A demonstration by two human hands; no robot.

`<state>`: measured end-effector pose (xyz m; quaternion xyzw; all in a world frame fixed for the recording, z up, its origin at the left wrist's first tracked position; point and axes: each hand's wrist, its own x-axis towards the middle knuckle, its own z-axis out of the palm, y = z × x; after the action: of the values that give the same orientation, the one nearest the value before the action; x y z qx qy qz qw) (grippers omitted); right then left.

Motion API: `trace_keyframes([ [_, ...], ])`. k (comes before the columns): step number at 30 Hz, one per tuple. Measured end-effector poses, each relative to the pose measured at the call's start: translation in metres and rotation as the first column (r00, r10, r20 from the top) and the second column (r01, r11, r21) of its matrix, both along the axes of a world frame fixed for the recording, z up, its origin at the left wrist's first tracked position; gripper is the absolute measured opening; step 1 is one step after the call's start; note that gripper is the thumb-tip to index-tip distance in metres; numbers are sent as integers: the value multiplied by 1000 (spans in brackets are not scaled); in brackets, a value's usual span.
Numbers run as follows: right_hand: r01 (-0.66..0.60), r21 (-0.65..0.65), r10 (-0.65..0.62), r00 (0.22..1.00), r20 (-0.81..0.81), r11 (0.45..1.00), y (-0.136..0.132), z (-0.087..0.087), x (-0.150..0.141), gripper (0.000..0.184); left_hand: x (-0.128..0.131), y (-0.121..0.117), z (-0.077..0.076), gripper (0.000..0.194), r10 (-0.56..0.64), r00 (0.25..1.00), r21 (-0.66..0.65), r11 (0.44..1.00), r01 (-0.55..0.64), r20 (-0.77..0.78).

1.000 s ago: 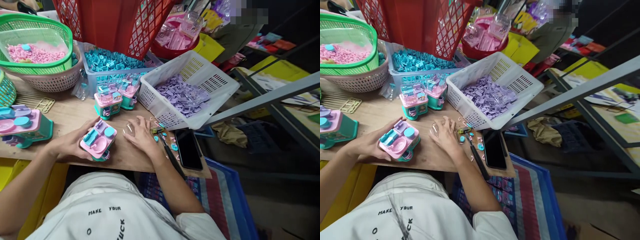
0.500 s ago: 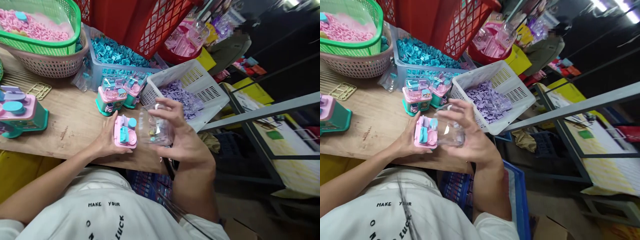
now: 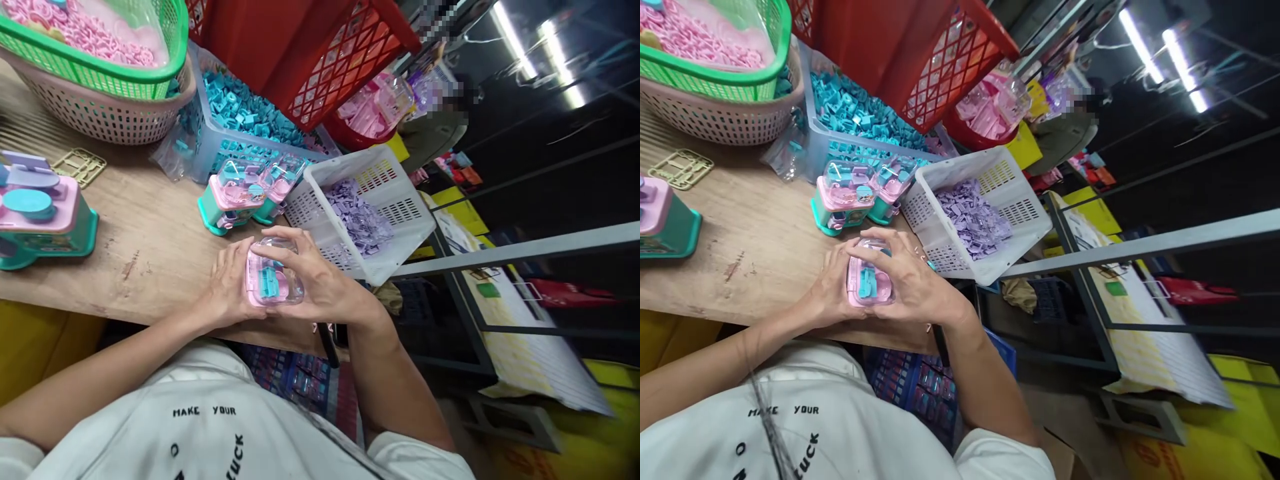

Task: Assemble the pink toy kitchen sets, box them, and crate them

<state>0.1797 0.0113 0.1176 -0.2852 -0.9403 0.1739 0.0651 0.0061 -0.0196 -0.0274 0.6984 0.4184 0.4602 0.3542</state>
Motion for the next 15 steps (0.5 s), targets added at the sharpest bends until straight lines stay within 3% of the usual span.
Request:
trace_keyframes([
  [5,-5,20,5,1000,-9,1000,1,-5,1,92,1,-1,3,123,-1,1000,-72,997,-1,-27],
  [9,70,9,-70,997,25,998,-3,-8,1,104,0,-3,6,129,-22,1000,-146,989,19,-17],
  [15,64,0,-64,997,51,998,-4,-7,-1,97,-1,-4,6,118,-23,1000,-145,989,20,-20],
])
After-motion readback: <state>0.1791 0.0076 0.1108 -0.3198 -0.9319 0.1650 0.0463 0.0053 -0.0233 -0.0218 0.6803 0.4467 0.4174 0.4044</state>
